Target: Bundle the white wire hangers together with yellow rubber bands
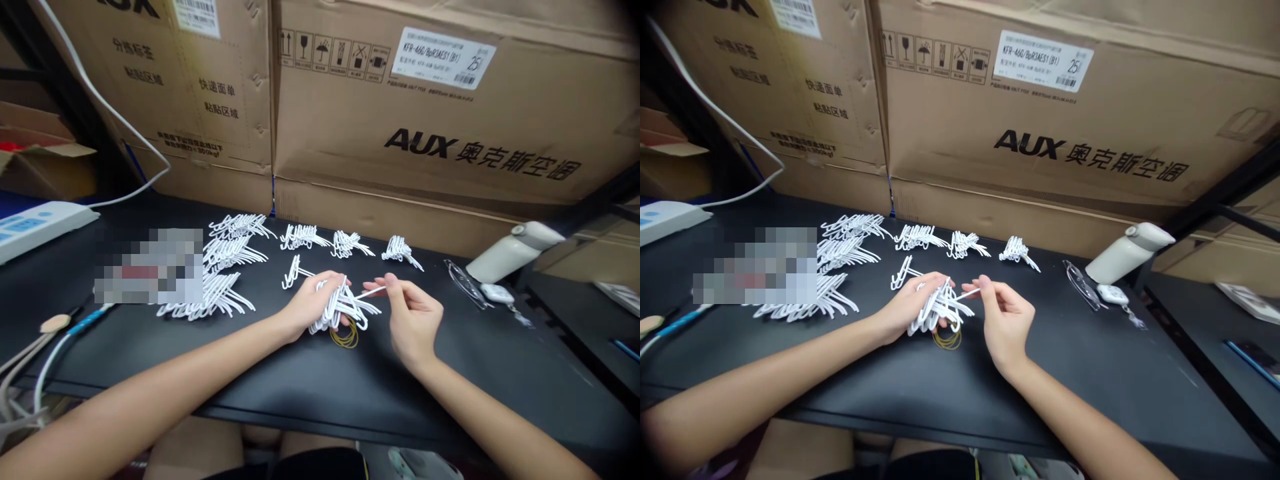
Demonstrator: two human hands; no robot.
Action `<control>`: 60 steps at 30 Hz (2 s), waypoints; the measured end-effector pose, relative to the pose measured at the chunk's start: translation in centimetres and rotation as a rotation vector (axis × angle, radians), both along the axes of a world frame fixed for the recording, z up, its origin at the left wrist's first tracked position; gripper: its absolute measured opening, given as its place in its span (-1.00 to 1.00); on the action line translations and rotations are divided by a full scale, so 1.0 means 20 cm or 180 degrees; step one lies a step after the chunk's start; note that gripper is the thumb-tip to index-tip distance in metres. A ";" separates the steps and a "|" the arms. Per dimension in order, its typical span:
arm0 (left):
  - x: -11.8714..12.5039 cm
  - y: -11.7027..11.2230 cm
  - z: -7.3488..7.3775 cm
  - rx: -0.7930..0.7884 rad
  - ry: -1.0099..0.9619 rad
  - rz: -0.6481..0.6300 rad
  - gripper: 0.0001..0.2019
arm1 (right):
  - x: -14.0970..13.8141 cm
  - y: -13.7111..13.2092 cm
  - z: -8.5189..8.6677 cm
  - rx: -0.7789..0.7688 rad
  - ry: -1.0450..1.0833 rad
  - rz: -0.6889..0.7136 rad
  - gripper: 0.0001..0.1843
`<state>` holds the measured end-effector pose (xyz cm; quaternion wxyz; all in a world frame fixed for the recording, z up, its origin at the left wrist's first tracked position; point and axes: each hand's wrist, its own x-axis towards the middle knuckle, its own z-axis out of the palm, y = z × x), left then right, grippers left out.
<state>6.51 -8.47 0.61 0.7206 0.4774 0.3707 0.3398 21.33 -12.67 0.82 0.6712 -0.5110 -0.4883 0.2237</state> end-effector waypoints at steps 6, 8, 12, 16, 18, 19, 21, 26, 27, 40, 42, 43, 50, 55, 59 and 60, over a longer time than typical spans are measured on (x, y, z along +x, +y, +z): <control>-0.01 0.03 0.00 -0.0191 -0.0184 0.0505 -0.74 | 0.01 0.02 -0.03 -0.0160 -0.0057 0.0366 -0.73; -0.01 0.04 0.01 -0.0186 -0.0199 0.0654 -0.74 | 0.02 0.02 -0.04 -0.0326 0.0057 0.0535 -0.76; -0.02 0.04 0.02 -0.0082 -0.0126 0.0824 -0.77 | 0.04 0.04 -0.03 -0.0717 0.0498 0.0807 -0.81; -0.02 0.05 0.02 0.0076 -0.0072 0.0928 -0.76 | 0.09 0.07 0.00 -0.0800 0.0670 0.0781 -0.82; -0.03 0.05 0.01 0.0076 -0.0127 0.0963 -0.73 | 0.12 0.09 0.01 -0.0800 0.0653 0.0778 -0.81; -0.03 0.06 0.01 0.0051 -0.0161 0.0976 -0.73 | 0.13 0.10 0.01 -0.0796 0.0641 0.0780 -0.81; -0.04 0.06 0.01 -0.0004 -0.0222 0.1003 -0.72 | 0.15 0.12 0.02 -0.0779 0.0601 0.0788 -0.81; -0.03 0.06 0.02 -0.0105 -0.0270 0.1013 -0.74 | 0.16 0.12 0.03 -0.0681 0.0412 0.0760 -0.81; -0.03 0.06 0.03 -0.0097 -0.0248 0.1007 -0.75 | 0.16 0.12 0.04 -0.0674 0.0373 0.0778 -0.81; -0.03 0.05 0.03 -0.0105 -0.0197 0.0998 -0.76 | 0.09 0.06 0.02 -0.0408 -0.0127 0.0626 -0.82; -0.03 0.05 0.03 -0.0159 -0.0179 0.0982 -0.74 | 0.10 0.06 0.02 -0.0377 -0.0106 0.0574 -0.83; -0.03 0.05 0.03 -0.0165 -0.0190 0.0965 -0.72 | 0.10 0.06 0.02 -0.0370 -0.0111 0.0565 -0.83; -0.04 0.05 0.03 -0.0088 -0.0404 0.1122 -0.73 | 0.12 0.08 0.01 -0.0203 -0.0102 0.0423 -0.83; -0.04 0.05 0.04 0.0038 -0.0436 0.1192 -0.77 | 0.12 0.08 0.02 -0.0072 -0.0226 0.0273 -0.84; -0.03 0.04 0.05 0.0171 -0.0270 0.1130 -0.77 | 0.11 0.06 0.01 -0.0091 -0.0331 0.0337 -0.86; -0.03 0.04 0.05 0.0219 -0.0228 0.1124 -0.77 | 0.10 0.05 0.01 -0.0094 -0.0351 0.0359 -0.86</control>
